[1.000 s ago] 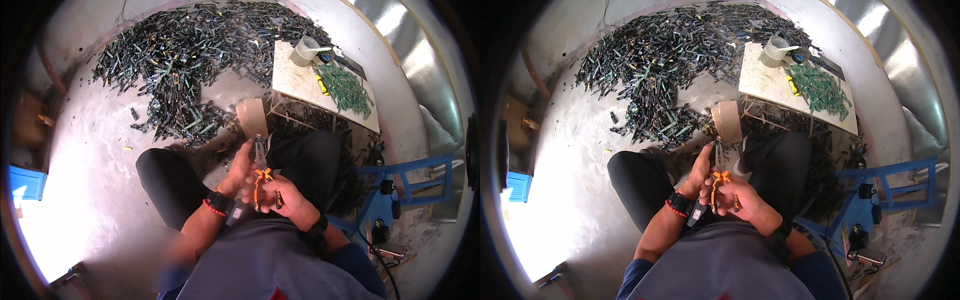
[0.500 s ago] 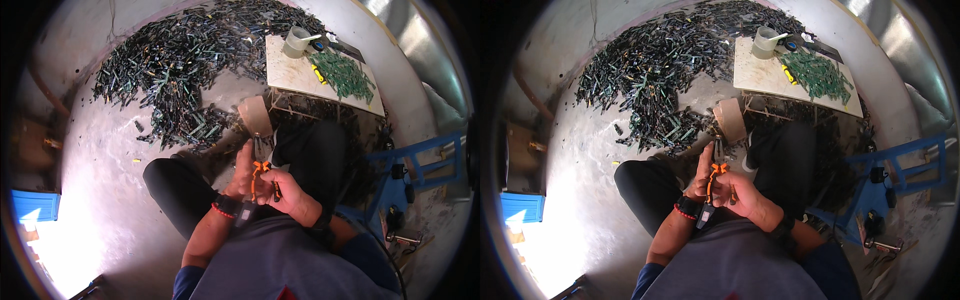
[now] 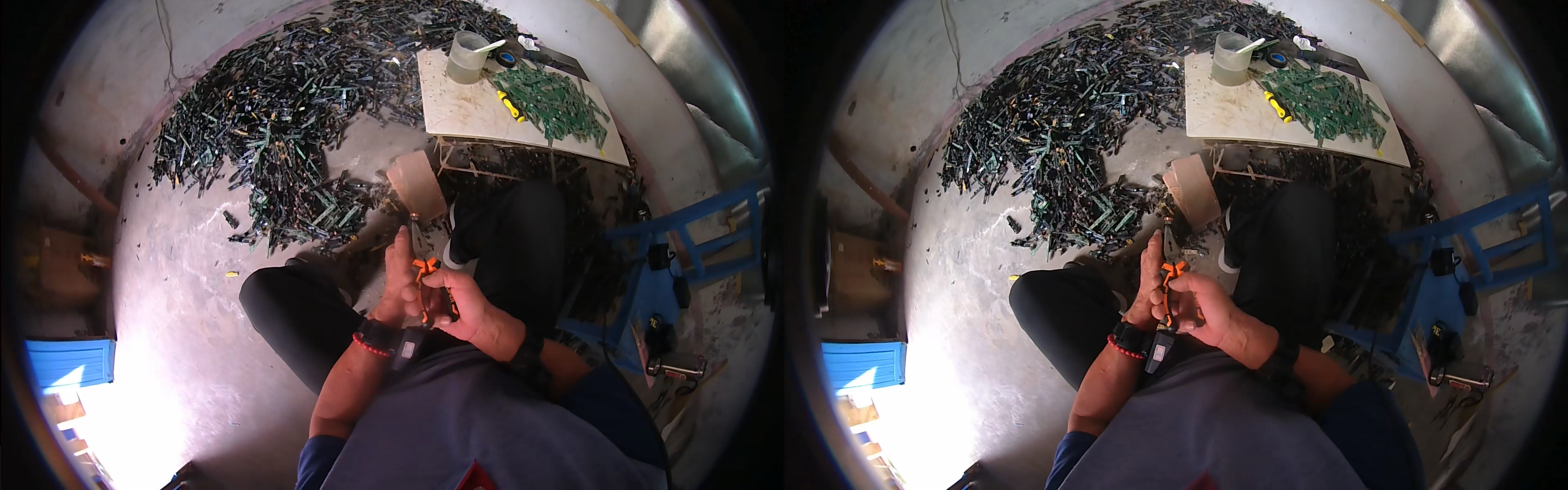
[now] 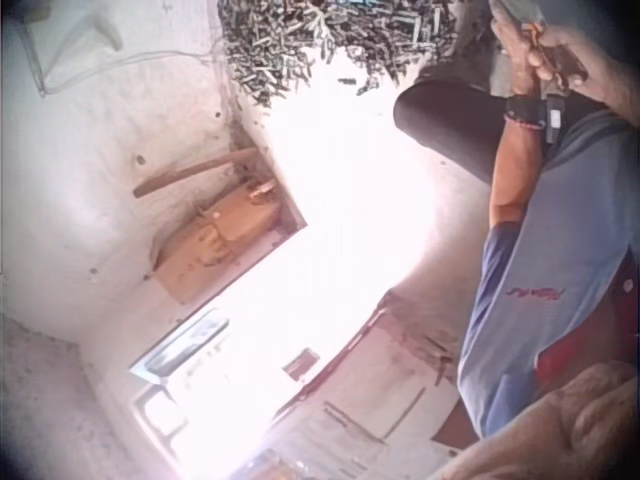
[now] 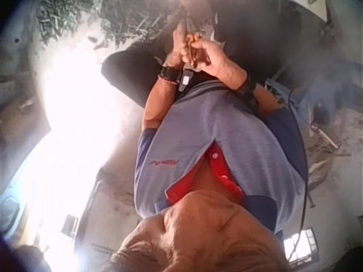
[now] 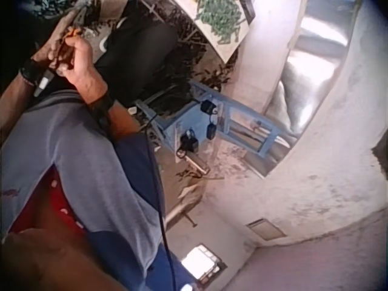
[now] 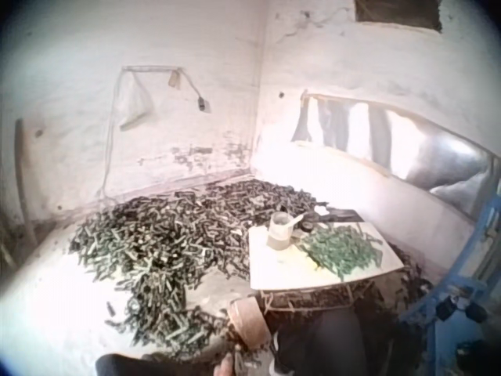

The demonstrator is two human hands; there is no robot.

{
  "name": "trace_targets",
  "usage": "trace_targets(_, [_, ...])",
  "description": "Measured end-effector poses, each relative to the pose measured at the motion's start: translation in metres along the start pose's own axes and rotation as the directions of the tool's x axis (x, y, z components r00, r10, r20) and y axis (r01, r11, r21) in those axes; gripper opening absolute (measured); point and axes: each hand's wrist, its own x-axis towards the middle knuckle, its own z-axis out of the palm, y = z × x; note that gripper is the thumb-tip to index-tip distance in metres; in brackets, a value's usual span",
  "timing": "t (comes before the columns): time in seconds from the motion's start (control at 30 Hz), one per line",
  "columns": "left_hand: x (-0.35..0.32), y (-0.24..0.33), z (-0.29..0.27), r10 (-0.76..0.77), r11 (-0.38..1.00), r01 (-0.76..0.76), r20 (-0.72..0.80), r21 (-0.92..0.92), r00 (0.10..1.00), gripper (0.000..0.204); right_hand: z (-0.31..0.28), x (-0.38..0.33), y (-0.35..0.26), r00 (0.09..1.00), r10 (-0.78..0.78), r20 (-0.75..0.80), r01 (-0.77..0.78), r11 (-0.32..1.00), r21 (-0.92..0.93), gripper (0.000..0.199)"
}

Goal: The person sits on the floor and uses pliers and a screwdriver to remove components from a green circuit board. The person places the removed components onto a nearby table and discards the board into a pile of debris.

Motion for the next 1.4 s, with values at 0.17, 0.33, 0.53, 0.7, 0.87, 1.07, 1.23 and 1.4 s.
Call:
trace_targets(0.17, [-0.002,0.019,0.015,-0.03,0.987,-0.006,-0.22,-0.162,0.975,0.045,0.007,-0.006,-0.007,0.998,0.034,-0.047,-0.036,0.998,-0.05,0.023])
trace_targets(0.33, [0.009,-0.002,0.004,-0.228,0.967,0.214,-0.092,-0.138,0.969,0.05,0.021,-0.019,-0.014,0.99,0.129,-0.054,-0.135,0.98,-0.143,0.025])
trace_targets(0.53, [0.012,-0.009,0.006,-0.162,0.964,0.131,-0.118,-0.233,0.98,0.044,0.02,-0.016,-0.009,0.993,0.113,-0.02,-0.114,0.991,-0.07,0.027])
trace_targets(0.7, [-0.009,0.002,-0.007,0.133,0.991,-0.134,0.062,0.0,0.989,0.083,0.014,-0.015,-0.011,0.991,0.124,0.043,-0.119,0.986,-0.117,0.034])
trace_targets(0.87, [-0.012,0.039,0.006,0.001,0.961,-0.024,-0.083,-0.274,0.997,0.047,0.008,-0.01,-0.011,0.992,0.126,0.011,-0.123,0.984,-0.132,0.036])
trace_targets(1.07, [0.007,0.009,-0.002,-0.126,0.973,0.138,0.076,-0.186,0.989,0.046,0.012,-0.017,-0.012,0.994,0.105,0.023,-0.1,0.983,-0.151,0.032])
trace_targets(1.23, [0.017,-0.017,0.005,-0.202,0.916,0.144,-0.122,-0.373,0.972,0.042,0.018,-0.024,-0.015,0.993,0.11,0.038,-0.102,0.98,-0.17,0.026])
trace_targets(1.4, [0.017,-0.012,0.011,-0.173,0.912,0.089,-0.177,-0.4,0.969,0.05,0.009,-0.018,-0.015,0.993,0.099,0.058,-0.085,0.973,-0.215,0.026])
